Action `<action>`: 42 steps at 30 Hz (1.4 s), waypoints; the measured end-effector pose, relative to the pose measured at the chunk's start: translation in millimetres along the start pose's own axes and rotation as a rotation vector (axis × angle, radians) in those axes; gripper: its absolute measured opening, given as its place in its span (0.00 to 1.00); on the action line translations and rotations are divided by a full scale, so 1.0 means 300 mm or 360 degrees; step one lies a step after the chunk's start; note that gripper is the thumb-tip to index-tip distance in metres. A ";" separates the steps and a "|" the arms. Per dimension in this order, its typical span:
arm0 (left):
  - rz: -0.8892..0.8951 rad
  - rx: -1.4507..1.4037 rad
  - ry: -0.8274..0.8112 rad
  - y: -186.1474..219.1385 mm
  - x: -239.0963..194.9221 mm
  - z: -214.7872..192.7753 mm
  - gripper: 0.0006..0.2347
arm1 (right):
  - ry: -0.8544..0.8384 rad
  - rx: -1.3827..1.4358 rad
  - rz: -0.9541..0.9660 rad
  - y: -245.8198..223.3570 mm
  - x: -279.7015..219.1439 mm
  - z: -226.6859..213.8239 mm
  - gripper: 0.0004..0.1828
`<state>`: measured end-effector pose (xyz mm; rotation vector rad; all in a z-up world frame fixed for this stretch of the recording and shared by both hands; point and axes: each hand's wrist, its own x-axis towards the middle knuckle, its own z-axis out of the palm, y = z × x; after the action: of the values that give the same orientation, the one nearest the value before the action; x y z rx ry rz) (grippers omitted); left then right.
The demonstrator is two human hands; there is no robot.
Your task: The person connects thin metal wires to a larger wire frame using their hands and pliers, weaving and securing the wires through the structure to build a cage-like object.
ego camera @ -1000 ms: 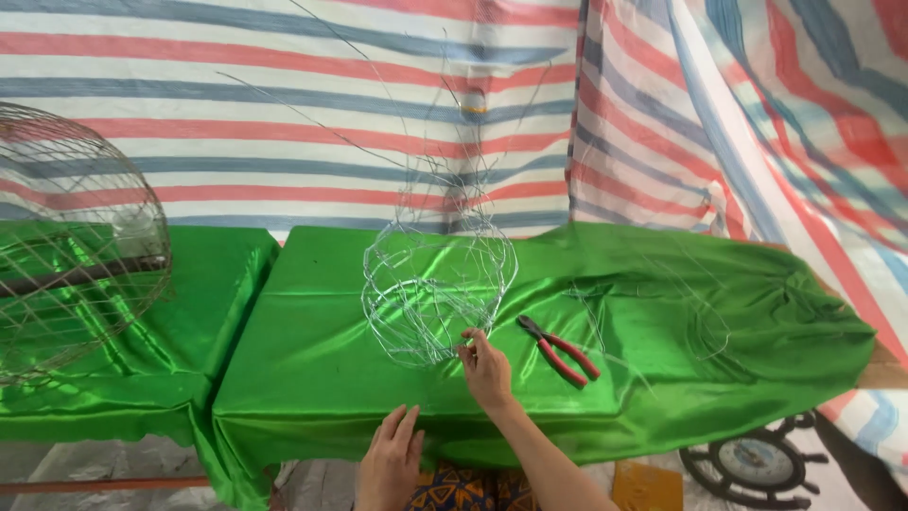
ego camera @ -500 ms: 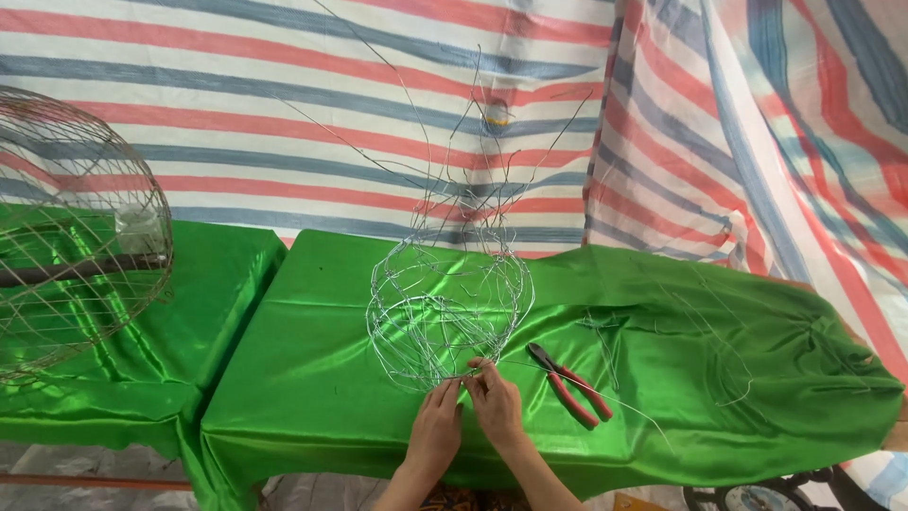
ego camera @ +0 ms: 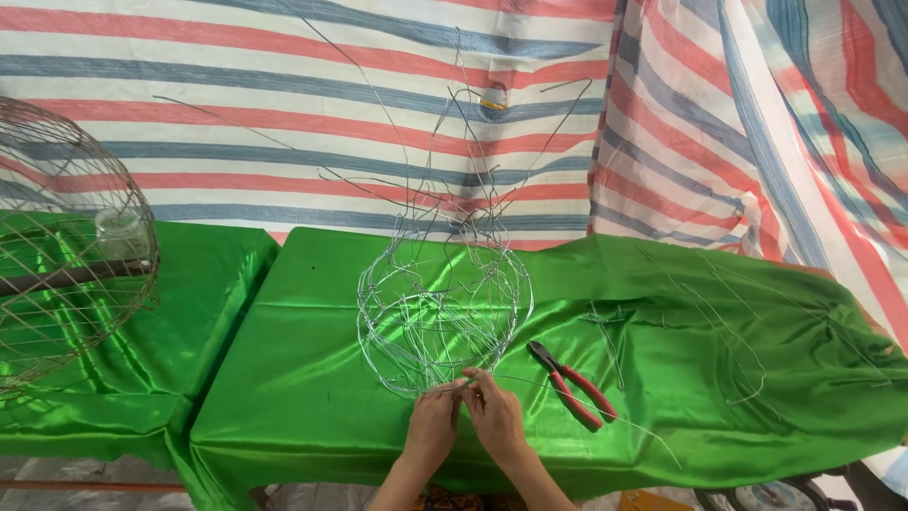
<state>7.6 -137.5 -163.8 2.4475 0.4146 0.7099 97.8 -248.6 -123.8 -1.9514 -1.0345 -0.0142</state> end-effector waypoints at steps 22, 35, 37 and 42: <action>-0.0015 0.0005 -0.0060 -0.089 -0.015 0.055 0.13 | -0.0164 0.0221 0.0452 -0.064 -0.498 -0.482 0.29; 0.0020 -0.0095 0.0014 -0.062 0.001 -0.010 0.13 | -0.0103 0.2361 0.1009 -0.028 -0.446 -0.477 0.23; 0.0001 -0.0091 0.0012 -0.063 0.003 -0.008 0.17 | -0.0280 0.2360 0.0898 -0.048 -0.438 -0.476 0.24; 0.0059 0.0029 0.0136 0.005 -0.024 -0.056 0.15 | -0.0342 0.2378 0.0912 -0.024 -0.446 -0.494 0.26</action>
<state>-7.6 -134.8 -154.0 2.4543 0.4109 0.8323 60.5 -440.3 -82.2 -0.7569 -0.2871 1.0015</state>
